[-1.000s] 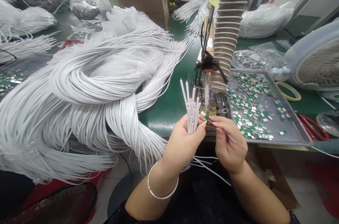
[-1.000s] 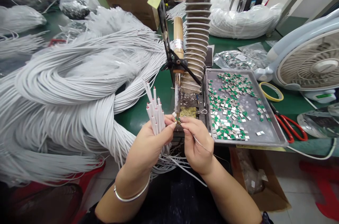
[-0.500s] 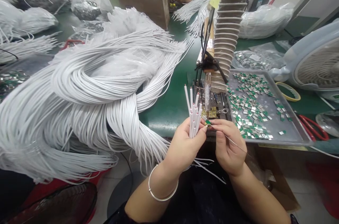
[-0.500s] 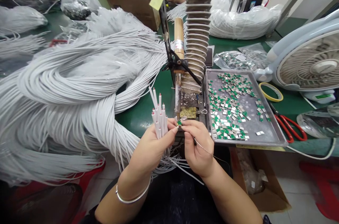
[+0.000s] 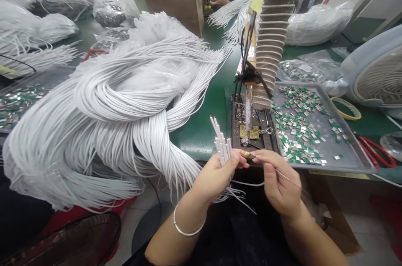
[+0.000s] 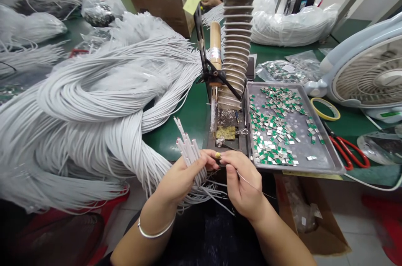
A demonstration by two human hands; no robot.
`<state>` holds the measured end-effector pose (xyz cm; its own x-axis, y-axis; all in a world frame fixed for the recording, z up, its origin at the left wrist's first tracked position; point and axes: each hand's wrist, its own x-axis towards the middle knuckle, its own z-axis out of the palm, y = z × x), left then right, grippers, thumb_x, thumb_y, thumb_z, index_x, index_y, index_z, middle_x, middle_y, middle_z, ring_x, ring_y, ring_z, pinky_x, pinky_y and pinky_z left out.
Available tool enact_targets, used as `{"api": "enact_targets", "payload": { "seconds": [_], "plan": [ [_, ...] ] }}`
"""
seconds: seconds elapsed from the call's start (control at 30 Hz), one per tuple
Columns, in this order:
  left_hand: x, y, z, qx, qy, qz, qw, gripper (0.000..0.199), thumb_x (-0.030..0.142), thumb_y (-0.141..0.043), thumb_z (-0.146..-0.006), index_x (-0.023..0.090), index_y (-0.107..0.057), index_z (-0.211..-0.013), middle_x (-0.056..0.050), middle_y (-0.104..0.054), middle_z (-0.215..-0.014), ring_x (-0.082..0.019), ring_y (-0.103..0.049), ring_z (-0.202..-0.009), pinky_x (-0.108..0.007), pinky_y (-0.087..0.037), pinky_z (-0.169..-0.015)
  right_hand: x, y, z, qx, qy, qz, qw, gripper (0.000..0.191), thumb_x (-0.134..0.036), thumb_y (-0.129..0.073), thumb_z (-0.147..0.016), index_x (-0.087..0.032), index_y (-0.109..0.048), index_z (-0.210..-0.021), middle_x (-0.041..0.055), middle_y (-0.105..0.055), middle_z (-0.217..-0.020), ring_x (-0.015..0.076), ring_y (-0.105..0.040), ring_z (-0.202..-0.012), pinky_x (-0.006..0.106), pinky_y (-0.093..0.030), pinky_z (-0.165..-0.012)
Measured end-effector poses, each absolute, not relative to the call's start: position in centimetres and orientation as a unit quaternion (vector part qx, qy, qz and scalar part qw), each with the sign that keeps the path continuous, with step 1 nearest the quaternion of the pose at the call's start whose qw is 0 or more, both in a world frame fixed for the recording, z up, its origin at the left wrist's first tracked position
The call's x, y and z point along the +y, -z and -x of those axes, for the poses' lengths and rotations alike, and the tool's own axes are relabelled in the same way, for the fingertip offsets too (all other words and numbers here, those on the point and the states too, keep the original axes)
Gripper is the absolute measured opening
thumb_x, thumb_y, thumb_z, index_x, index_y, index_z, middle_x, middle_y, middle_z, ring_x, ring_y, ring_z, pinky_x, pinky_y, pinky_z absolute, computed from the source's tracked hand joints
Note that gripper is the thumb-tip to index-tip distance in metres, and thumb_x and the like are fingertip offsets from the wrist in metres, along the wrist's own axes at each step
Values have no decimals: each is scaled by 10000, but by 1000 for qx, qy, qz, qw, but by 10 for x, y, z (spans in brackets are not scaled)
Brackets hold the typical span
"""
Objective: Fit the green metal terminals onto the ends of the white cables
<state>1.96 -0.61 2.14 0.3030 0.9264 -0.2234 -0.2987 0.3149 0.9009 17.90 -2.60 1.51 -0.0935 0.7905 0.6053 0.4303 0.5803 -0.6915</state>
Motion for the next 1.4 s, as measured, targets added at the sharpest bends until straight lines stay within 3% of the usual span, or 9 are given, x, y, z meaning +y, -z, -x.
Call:
{"api": "enact_targets", "payload": {
  "seconds": [0.13,0.3,0.4,0.5,0.77,0.97,1.2,1.4],
  "plan": [
    [-3,-15,-21,399,-474,-315,719,251,382,-655,-771,134,-666,-731,3,-562,-596,-101,-494,-573,-248,-395,-617,-35,-19,-183,-707,-155,430,539,347,-5,-431,-833,-193,-573,-1087,55,-637,-899,160,-621,-877,326,-531,-777],
    [-1,-20,-25,393,-521,-208,728,270,346,-742,-674,118,-602,-643,0,-564,-694,-42,-416,-498,-215,-372,-528,-39,-9,-166,-723,-208,432,497,254,-60,-414,-868,-200,-545,-1035,32,-575,-816,126,-578,-722,261,-521,-627],
    [-2,-23,-24,374,-499,-180,761,250,339,-728,-687,134,-586,-686,34,-501,-587,-54,-409,-471,-207,-376,-482,-41,4,-149,-755,-227,427,443,133,-146,-474,-874,-200,-513,-989,37,-556,-823,129,-556,-691,261,-519,-598],
    [-3,-23,-20,353,-462,-179,794,233,344,-704,-702,154,-570,-717,58,-423,-506,-85,-419,-454,-218,-389,-433,-42,15,-137,-750,-223,447,433,135,-184,-515,-865,-200,-495,-997,21,-525,-805,111,-512,-622,252,-510,-563],
    [-5,-13,-9,260,-483,-227,805,204,126,-751,-619,144,-612,-766,1,-495,-862,-69,-486,-644,-206,-437,-561,-42,17,-136,-737,-211,458,450,184,-162,-491,-868,-194,-503,-1048,55,-581,-877,150,-593,-753,289,-544,-647],
    [-6,-10,-9,267,-476,-238,804,198,138,-751,-661,142,-607,-797,15,-507,-765,-62,-488,-628,-197,-403,-579,-41,20,-137,-732,-222,455,456,183,-149,-484,-864,-195,-508,-1039,54,-581,-882,153,-603,-767,289,-547,-659],
    [-7,-14,-13,351,-483,-256,761,308,290,-786,-633,133,-593,-813,22,-565,-609,-88,-510,-592,-228,-397,-600,-39,12,-142,-736,-220,426,478,235,-80,-469,-857,-191,-514,-1059,63,-603,-919,148,-617,-859,278,-550,-740],
    [-7,-12,-15,351,-517,-293,723,225,284,-748,-689,137,-596,-765,35,-510,-610,-57,-397,-507,-233,-321,-533,-40,-10,-165,-744,-161,451,466,171,-101,-488,-854,-197,-553,-980,51,-636,-853,155,-625,-791,291,-541,-701]
  ]
}}
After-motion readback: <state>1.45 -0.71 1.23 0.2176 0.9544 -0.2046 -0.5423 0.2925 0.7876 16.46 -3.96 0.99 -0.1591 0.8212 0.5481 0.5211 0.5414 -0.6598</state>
